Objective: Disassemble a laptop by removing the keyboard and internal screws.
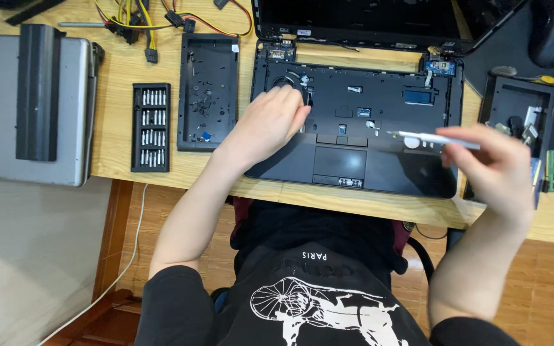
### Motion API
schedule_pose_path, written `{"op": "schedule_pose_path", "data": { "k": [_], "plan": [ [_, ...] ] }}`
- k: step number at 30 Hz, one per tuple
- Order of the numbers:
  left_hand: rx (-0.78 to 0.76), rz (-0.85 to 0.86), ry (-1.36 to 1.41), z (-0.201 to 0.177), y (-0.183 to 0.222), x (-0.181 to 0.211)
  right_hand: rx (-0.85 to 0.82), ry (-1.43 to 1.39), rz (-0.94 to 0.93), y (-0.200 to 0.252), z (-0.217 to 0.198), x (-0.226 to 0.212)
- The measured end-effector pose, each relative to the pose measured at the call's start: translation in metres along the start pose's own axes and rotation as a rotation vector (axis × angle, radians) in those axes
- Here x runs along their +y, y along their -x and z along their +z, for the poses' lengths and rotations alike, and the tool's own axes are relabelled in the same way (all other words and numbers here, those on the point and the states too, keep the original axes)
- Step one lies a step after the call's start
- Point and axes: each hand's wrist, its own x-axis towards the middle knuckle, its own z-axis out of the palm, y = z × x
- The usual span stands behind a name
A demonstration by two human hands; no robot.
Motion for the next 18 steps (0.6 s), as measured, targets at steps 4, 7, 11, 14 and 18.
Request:
{"op": "schedule_pose_path", "data": {
  "k": [4, 7, 11, 14, 18],
  "plan": [
    [0.038, -0.169, 0.093, -0.034, 0.01, -0.013, 0.143, -0.365, 0.089, 0.03, 0.028, 0.037],
    [0.086, -0.327, 0.197, -0.066, 0.027, -0.032, 0.207, -0.433, 0.124, 0.031, 0.036, 0.04],
    [0.198, -0.507, 0.13, -0.077, 0.057, -0.06, 0.213, -0.383, 0.118, 0.028, 0.039, 0.042],
    [0.228, -0.515, 0.096, -0.082, 0.075, -0.067, 0.2, -0.342, 0.113, 0.03, 0.041, 0.045],
    [0.274, -0.489, 0.122, -0.082, 0.074, -0.063, 0.194, -0.311, 0.11, 0.029, 0.042, 0.046]
  ]
}}
